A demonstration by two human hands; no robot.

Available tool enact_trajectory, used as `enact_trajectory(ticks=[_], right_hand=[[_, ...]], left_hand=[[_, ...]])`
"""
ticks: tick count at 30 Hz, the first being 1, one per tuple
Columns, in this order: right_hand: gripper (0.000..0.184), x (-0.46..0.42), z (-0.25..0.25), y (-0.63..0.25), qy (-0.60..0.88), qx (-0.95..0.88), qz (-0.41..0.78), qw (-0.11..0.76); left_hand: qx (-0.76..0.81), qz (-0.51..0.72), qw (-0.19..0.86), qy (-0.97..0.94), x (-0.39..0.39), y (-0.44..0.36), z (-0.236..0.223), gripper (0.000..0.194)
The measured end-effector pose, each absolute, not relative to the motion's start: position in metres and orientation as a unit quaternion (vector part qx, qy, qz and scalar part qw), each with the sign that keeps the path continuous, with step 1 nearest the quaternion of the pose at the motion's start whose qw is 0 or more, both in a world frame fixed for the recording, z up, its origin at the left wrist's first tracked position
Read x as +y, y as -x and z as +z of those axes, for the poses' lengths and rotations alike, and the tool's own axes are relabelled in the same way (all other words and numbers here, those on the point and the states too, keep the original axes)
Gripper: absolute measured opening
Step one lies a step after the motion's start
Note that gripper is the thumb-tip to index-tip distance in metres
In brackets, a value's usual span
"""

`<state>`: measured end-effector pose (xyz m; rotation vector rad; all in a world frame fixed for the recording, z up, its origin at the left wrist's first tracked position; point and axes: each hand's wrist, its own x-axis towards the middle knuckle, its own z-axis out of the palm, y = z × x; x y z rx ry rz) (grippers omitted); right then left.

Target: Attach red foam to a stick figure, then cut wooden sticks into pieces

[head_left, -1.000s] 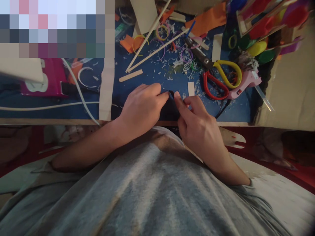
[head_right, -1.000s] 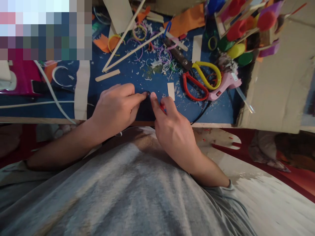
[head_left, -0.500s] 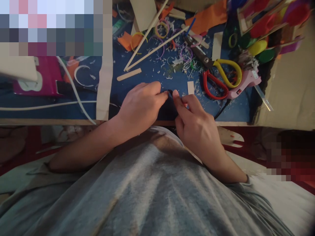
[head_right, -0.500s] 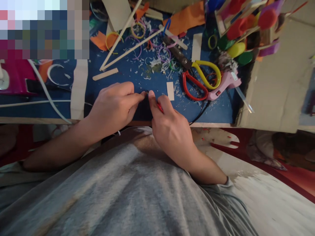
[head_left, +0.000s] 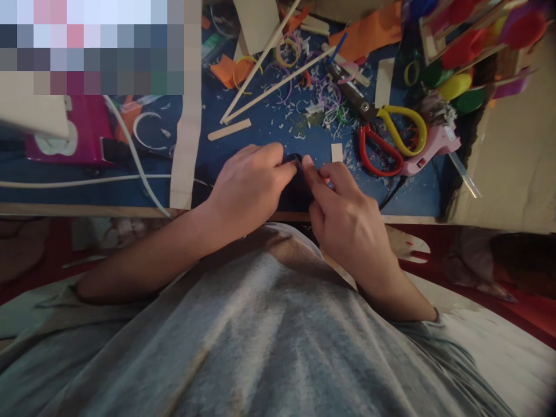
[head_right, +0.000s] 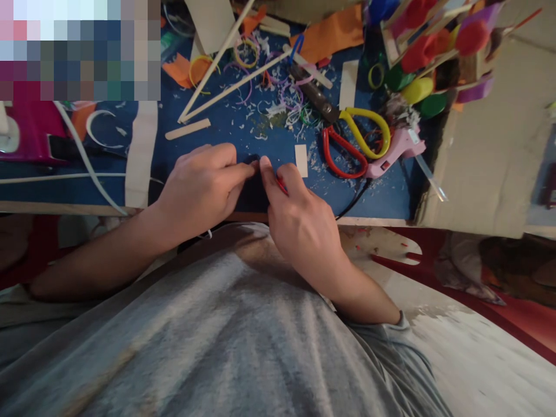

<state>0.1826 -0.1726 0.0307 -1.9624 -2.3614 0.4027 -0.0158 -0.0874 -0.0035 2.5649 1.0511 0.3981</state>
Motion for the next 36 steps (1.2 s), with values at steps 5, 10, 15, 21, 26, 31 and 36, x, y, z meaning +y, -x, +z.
enact_trajectory(ticks=[5, 10, 15, 21, 26, 31, 36], right_hand=[[0.064, -0.188, 0.031, -0.188, 0.628, -0.768, 0.118, 0.05], [0.062, -0.186, 0.03, -0.187, 0.624, -0.77, 0.121, 0.054], [0.066, -0.175, 0.029, -0.184, 0.629, -0.767, 0.125, 0.039], [0.066, -0.169, 0.028, -0.182, 0.639, -0.759, 0.126, 0.021], [0.064, -0.18, 0.028, -0.186, 0.636, -0.762, 0.118, 0.033], [0.061, -0.189, 0.03, -0.185, 0.63, -0.77, 0.092, 0.039], [0.061, -0.193, 0.033, -0.184, 0.632, -0.767, 0.105, 0.036]], left_hand=[[0.371, 0.131, 0.163, -0.905, -0.087, 0.016, -0.001, 0.04], [0.356, 0.124, 0.162, -0.912, -0.084, 0.018, -0.002, 0.043], [0.353, 0.127, 0.173, -0.911, -0.083, 0.018, -0.003, 0.04], [0.364, 0.124, 0.181, -0.905, -0.085, 0.018, -0.003, 0.042], [0.367, 0.137, 0.184, -0.901, -0.085, 0.018, -0.005, 0.038], [0.365, 0.148, 0.176, -0.902, -0.086, 0.017, -0.005, 0.039], [0.369, 0.15, 0.177, -0.9, -0.087, 0.017, -0.006, 0.041]])
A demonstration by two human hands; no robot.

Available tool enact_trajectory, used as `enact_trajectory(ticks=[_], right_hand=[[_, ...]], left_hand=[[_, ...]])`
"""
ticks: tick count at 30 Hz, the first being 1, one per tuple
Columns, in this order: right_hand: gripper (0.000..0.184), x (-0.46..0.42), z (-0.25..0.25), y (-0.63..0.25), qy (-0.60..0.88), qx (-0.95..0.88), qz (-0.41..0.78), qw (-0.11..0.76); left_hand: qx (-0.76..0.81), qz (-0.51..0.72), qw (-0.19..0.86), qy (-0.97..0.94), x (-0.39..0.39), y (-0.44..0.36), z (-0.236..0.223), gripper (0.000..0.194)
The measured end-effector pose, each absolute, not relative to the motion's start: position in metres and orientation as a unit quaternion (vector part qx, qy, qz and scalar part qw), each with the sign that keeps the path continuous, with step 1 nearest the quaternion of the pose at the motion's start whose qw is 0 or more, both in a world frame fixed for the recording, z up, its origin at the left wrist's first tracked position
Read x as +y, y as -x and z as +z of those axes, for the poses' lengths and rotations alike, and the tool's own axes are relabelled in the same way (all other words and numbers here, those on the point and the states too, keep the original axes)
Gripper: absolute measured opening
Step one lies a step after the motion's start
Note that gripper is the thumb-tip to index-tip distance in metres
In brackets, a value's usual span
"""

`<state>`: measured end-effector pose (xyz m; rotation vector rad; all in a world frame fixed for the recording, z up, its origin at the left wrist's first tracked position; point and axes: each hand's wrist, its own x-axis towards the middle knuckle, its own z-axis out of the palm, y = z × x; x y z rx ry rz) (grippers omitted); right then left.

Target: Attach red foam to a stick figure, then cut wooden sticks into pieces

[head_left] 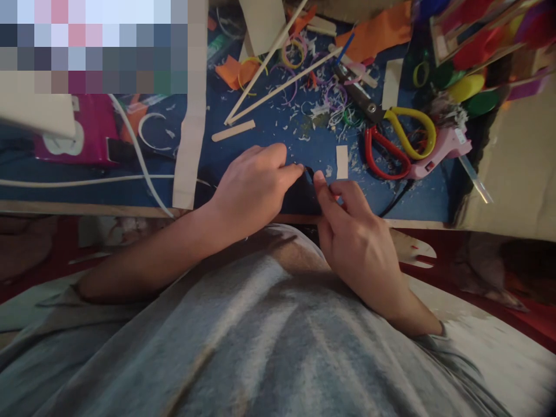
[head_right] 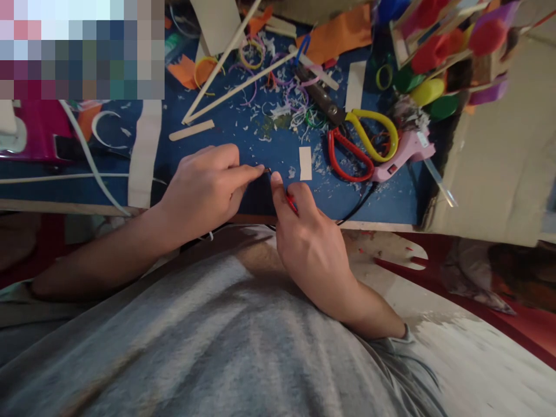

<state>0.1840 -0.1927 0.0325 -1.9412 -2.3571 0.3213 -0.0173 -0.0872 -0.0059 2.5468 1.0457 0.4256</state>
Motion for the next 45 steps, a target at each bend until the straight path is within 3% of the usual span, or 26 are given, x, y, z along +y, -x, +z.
enact_trajectory(ticks=[14, 27, 40, 45], right_hand=[[0.066, -0.179, 0.026, -0.177, 0.645, -0.757, 0.102, 0.031], [0.065, -0.192, 0.03, -0.176, 0.655, -0.747, 0.108, 0.039], [0.064, -0.187, 0.024, -0.174, 0.655, -0.746, 0.105, 0.067], [0.066, -0.178, 0.023, -0.17, 0.657, -0.747, 0.095, 0.038]], left_hand=[[0.36, 0.125, 0.199, -0.903, -0.083, 0.017, -0.005, 0.04], [0.38, 0.136, 0.128, -0.906, -0.09, 0.012, -0.01, 0.04], [0.353, 0.161, 0.205, -0.899, -0.082, 0.016, -0.01, 0.035], [0.342, 0.176, 0.199, -0.901, -0.082, 0.016, -0.012, 0.032]])
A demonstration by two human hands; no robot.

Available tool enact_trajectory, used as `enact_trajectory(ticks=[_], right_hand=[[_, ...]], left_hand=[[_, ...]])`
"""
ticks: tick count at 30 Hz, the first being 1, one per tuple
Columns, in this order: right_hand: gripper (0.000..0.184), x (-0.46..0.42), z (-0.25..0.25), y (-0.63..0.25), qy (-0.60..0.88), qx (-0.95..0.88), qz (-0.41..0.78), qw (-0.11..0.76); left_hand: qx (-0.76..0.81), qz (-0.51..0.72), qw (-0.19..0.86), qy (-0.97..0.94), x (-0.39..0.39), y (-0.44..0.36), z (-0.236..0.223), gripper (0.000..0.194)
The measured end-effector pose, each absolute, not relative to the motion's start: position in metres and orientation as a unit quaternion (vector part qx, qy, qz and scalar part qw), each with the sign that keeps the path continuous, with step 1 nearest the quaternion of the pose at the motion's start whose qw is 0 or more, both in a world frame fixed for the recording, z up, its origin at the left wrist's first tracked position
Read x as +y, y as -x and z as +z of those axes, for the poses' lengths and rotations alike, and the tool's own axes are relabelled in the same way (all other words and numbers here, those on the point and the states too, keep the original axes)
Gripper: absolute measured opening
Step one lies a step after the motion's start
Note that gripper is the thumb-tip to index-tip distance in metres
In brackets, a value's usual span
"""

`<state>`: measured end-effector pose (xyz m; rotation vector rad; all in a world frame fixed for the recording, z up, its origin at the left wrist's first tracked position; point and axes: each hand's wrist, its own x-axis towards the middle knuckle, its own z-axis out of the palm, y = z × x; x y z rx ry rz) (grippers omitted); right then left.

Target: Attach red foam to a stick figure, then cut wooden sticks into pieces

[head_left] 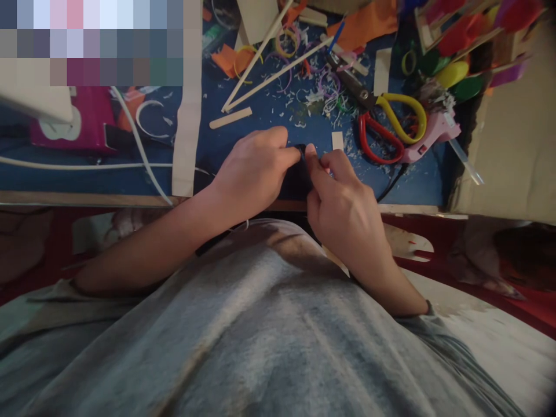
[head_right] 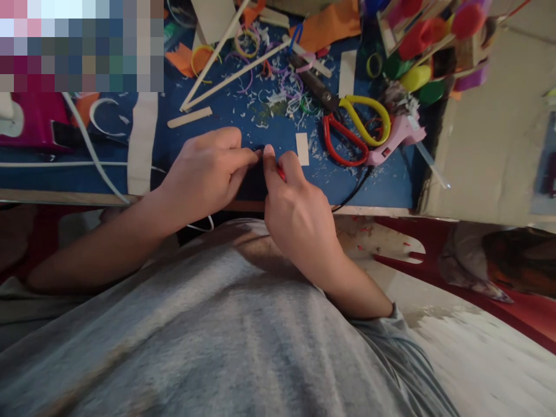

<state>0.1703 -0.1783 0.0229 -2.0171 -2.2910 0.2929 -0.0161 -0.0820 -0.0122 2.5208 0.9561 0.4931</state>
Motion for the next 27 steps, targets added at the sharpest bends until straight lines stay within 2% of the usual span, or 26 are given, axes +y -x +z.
enact_trajectory(ticks=[8, 18, 27], right_hand=[[0.068, -0.179, 0.019, -0.173, 0.659, -0.743, 0.096, 0.059], [0.064, -0.204, 0.024, -0.175, 0.661, -0.738, 0.113, 0.074], [0.065, -0.206, 0.026, -0.194, 0.644, -0.731, 0.11, 0.197]], left_hand=[[0.357, 0.182, 0.198, -0.894, -0.084, 0.015, -0.017, 0.03], [0.356, 0.185, 0.175, -0.899, -0.086, 0.016, -0.018, 0.036], [0.352, 0.179, 0.165, -0.904, -0.088, 0.016, -0.016, 0.041]])
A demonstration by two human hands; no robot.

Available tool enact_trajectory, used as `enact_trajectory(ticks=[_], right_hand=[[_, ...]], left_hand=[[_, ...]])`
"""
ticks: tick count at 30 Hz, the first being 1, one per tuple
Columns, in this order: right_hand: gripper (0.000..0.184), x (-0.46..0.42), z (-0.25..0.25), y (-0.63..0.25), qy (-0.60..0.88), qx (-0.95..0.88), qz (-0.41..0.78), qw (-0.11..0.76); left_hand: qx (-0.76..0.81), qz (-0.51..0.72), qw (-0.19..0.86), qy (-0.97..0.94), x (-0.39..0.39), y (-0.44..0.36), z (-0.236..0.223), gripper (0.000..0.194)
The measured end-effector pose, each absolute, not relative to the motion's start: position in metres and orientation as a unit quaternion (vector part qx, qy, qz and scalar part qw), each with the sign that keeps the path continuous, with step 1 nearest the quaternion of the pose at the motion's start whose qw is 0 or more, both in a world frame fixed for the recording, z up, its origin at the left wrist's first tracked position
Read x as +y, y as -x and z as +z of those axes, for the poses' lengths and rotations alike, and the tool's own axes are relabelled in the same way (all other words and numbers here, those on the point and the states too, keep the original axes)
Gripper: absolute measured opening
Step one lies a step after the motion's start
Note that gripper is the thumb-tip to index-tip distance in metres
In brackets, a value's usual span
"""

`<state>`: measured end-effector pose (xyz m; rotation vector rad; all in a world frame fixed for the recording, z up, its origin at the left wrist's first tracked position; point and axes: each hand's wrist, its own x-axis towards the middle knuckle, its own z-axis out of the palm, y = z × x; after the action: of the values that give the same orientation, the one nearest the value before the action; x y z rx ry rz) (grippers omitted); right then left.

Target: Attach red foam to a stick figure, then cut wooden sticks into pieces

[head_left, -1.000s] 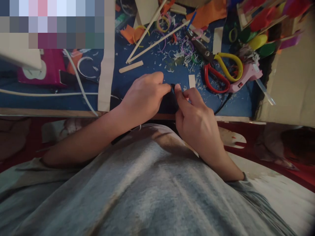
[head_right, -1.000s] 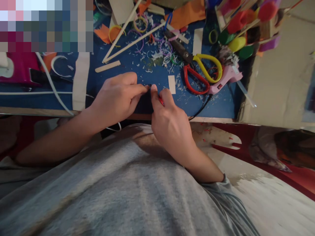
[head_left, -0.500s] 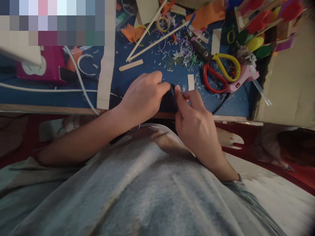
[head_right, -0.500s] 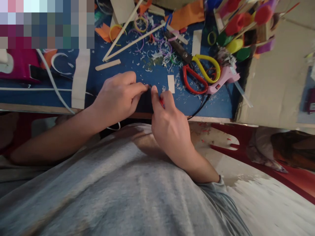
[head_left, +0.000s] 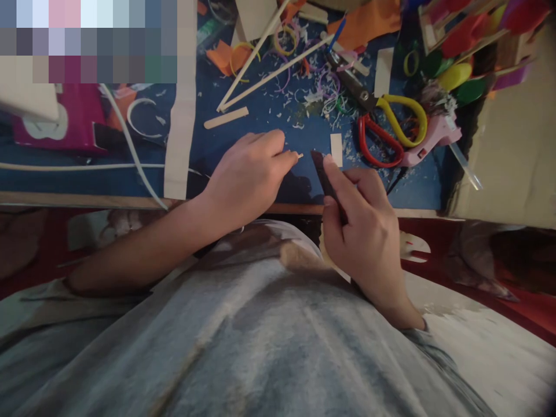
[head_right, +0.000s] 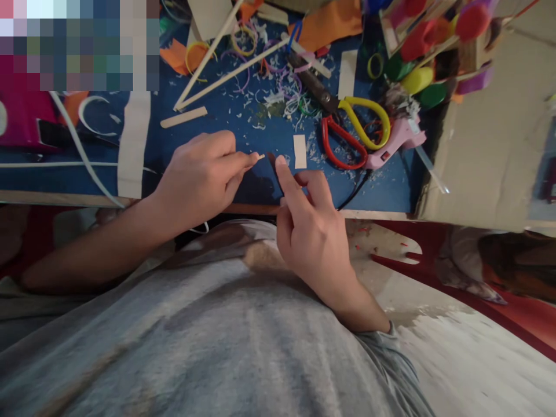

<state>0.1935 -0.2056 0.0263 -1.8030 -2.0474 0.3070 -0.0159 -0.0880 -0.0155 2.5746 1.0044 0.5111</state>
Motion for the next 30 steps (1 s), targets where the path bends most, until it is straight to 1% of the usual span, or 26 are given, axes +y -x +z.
enact_trajectory(ticks=[6, 14, 19, 25, 30], right_hand=[[0.068, -0.201, 0.028, -0.198, 0.625, -0.744, 0.131, 0.195], [0.071, -0.191, 0.024, -0.198, 0.633, -0.744, 0.139, 0.16], [0.069, -0.188, 0.021, -0.194, 0.628, -0.748, 0.138, 0.165], [0.073, -0.185, 0.021, -0.191, 0.631, -0.744, 0.154, 0.158], [0.075, -0.184, 0.02, -0.19, 0.629, -0.746, 0.155, 0.155]], left_hand=[[0.354, 0.183, 0.167, -0.902, -0.088, 0.019, -0.011, 0.042], [0.365, 0.18, 0.14, -0.903, -0.091, 0.021, -0.005, 0.04], [0.379, 0.166, 0.14, -0.9, -0.09, 0.018, -0.004, 0.045], [0.367, 0.183, 0.137, -0.902, -0.091, 0.018, -0.005, 0.042], [0.36, 0.185, 0.119, -0.906, -0.091, 0.017, -0.004, 0.045]])
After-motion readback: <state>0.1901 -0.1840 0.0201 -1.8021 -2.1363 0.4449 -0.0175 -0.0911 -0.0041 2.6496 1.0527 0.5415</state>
